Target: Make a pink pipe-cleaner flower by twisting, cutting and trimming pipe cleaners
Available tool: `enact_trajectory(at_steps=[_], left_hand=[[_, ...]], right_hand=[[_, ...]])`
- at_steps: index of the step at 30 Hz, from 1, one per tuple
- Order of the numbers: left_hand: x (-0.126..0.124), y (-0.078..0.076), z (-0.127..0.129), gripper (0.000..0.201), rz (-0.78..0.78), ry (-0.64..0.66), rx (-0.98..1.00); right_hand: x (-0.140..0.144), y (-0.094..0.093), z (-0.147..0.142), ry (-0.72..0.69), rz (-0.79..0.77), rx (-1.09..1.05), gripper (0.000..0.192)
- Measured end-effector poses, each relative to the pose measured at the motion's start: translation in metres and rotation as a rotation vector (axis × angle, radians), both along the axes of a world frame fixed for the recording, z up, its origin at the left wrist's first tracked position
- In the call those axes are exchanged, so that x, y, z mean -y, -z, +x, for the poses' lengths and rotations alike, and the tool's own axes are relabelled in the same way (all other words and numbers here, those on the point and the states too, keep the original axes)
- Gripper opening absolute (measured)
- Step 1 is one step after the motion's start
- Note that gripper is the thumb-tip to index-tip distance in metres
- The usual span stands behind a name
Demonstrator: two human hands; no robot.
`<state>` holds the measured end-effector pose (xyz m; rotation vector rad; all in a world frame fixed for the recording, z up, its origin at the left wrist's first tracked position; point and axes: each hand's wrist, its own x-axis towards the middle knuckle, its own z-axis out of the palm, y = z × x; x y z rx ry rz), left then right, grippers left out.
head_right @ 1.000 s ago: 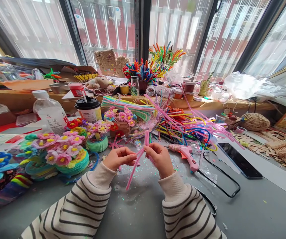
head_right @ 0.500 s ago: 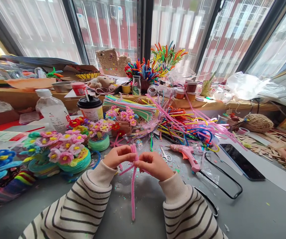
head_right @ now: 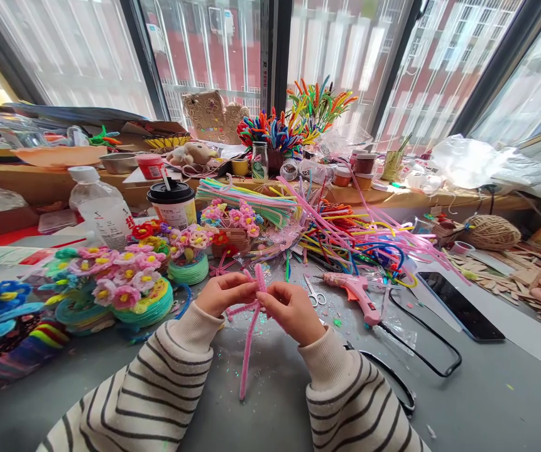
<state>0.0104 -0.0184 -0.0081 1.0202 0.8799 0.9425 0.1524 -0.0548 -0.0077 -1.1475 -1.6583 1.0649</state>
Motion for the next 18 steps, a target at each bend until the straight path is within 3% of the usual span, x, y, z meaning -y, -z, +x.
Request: enact_trajectory(at_steps=[18], left_hand=[[0.003, 0.002, 0.006, 0.008, -0.174, -0.091, 0.26]], right_hand=[[0.0, 0.01, -0.012, 0.307, 0.111, -0.173, 0.024]])
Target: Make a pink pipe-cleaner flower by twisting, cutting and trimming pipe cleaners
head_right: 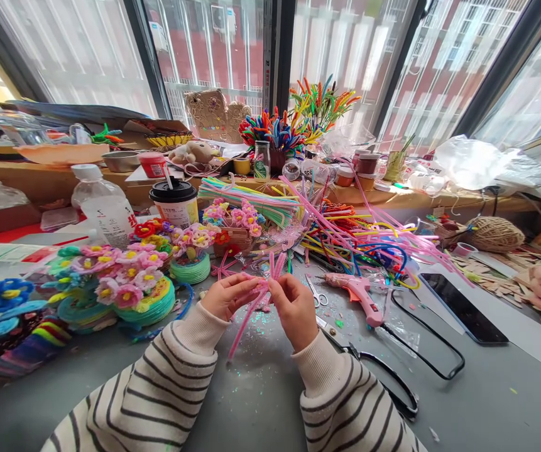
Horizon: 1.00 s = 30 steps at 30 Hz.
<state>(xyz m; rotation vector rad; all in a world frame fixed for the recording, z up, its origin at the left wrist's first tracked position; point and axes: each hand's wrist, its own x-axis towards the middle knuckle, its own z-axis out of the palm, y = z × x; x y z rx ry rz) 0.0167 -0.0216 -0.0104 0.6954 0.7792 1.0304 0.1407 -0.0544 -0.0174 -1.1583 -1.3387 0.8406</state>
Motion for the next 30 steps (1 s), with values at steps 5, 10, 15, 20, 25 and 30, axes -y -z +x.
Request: enact_trajectory(at_steps=[5, 10, 15, 20, 25, 30], left_hand=[[0.001, 0.0, 0.002, 0.01, 0.01, 0.001, 0.023], [0.0, -0.001, -0.004, 0.01, 0.067, 0.09, -0.031], [-0.003, -0.006, -0.013, 0.019, 0.175, 0.091, -0.06], [-0.004, -0.005, -0.01, 0.019, 0.263, 0.188, -0.223], [-0.004, 0.0, -0.007, 0.02, 0.211, 0.167, -0.183], [-0.004, 0.002, -0.006, 0.025, 0.116, 0.126, -0.076]], right_hand=[[0.0, 0.0, 0.001, 0.001, 0.011, -0.014, 0.022], [-0.003, -0.003, 0.013, -0.15, -0.033, 0.02, 0.022], [-0.002, -0.012, 0.028, -0.332, -0.084, 0.113, 0.021], [0.001, -0.013, 0.027, -0.467, -0.113, 0.271, 0.022], [0.003, -0.013, 0.024, -0.449, -0.091, 0.294, 0.023], [0.002, -0.012, 0.022, -0.343, -0.06, 0.165, 0.023]])
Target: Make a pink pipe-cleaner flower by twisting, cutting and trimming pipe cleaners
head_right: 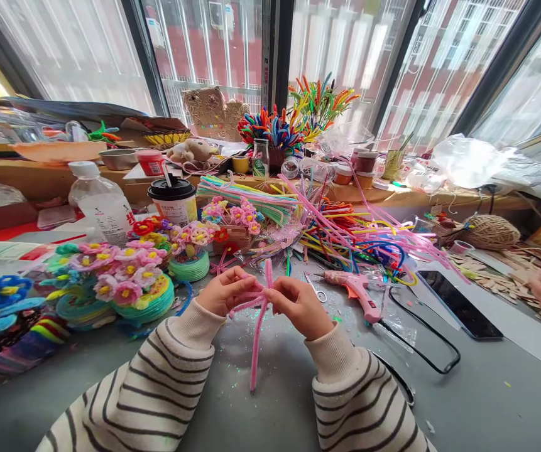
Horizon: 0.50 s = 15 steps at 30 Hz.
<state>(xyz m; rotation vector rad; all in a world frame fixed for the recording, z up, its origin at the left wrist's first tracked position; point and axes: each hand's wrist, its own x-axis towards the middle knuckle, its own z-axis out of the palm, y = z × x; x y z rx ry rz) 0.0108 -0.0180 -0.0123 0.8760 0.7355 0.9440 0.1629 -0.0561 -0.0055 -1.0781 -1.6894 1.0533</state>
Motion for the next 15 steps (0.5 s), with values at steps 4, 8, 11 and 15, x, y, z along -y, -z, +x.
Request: enact_trajectory(at_steps=[4, 8, 11, 15], left_hand=[[0.0013, 0.0, 0.0021, 0.026, -0.024, -0.054, 0.058], [0.0027, -0.0027, 0.0023, 0.023, -0.026, -0.069, 0.019], [0.0031, -0.005, 0.0019, 0.024, -0.003, -0.034, -0.033], [0.0025, -0.0051, 0.0021, 0.038, 0.058, -0.026, -0.139]], right_hand=[[-0.002, 0.0049, -0.0043, 0.079, 0.0, -0.105, 0.022], [-0.0029, 0.0073, -0.0059, 0.097, -0.004, -0.127, 0.022], [-0.0031, 0.0067, -0.0037, 0.066, -0.019, -0.102, 0.021], [-0.0043, 0.0058, 0.0013, 0.081, -0.014, -0.09, 0.022]])
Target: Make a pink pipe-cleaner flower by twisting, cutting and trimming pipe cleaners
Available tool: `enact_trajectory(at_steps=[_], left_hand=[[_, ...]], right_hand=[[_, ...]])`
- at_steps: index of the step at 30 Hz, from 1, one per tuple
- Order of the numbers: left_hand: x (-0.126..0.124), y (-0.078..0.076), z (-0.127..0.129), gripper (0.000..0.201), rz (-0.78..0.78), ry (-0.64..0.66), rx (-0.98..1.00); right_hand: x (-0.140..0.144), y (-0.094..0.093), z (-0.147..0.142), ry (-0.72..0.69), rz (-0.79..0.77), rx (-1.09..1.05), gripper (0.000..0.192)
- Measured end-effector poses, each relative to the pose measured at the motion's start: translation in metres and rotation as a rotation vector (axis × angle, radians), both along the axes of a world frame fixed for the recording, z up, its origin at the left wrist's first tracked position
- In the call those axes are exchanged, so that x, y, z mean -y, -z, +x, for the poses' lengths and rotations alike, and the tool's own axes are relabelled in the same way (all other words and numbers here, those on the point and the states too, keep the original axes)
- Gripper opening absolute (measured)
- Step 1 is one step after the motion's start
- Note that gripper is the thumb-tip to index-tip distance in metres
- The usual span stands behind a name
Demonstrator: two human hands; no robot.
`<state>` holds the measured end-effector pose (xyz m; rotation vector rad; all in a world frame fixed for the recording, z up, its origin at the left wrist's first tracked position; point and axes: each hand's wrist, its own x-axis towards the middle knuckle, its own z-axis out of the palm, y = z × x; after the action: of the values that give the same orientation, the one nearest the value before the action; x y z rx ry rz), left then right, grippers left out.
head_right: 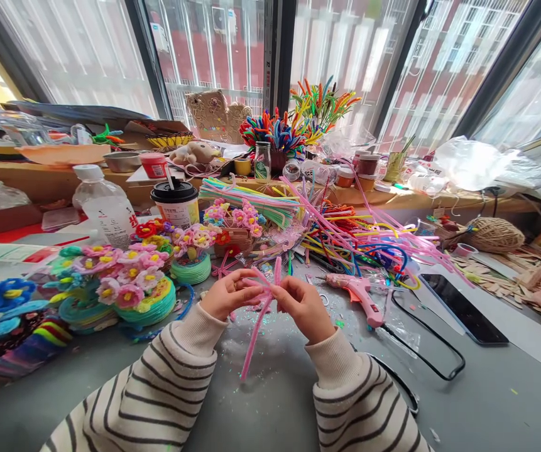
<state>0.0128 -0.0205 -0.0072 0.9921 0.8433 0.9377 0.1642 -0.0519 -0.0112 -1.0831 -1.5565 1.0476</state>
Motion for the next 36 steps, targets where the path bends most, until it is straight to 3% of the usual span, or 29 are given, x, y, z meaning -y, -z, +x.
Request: enact_trajectory(at_steps=[11, 14, 17, 24, 32, 36], left_hand=[[0.003, 0.005, 0.003, 0.039, 0.089, 0.136, -0.087], [0.002, 0.004, 0.0, 0.04, 0.133, 0.189, -0.116], [0.001, 0.001, -0.002, 0.045, 0.099, 0.151, -0.099], [0.002, -0.002, -0.001, 0.042, 0.107, 0.093, -0.099], [0.003, 0.004, -0.001, 0.043, 0.087, 0.206, -0.111], [0.005, 0.006, 0.001, 0.054, 0.041, 0.252, -0.131]], right_hand=[[-0.002, 0.006, -0.003, 0.147, 0.073, -0.038, 0.021], [-0.001, 0.003, -0.001, 0.04, 0.023, -0.03, 0.021], [0.001, -0.001, 0.0, -0.114, -0.06, 0.012, 0.023], [0.004, -0.004, -0.002, -0.249, -0.182, 0.076, 0.022], [-0.001, -0.004, 0.0, -0.103, -0.177, -0.098, 0.018], [-0.001, 0.0, -0.002, -0.043, -0.17, -0.192, 0.017]])
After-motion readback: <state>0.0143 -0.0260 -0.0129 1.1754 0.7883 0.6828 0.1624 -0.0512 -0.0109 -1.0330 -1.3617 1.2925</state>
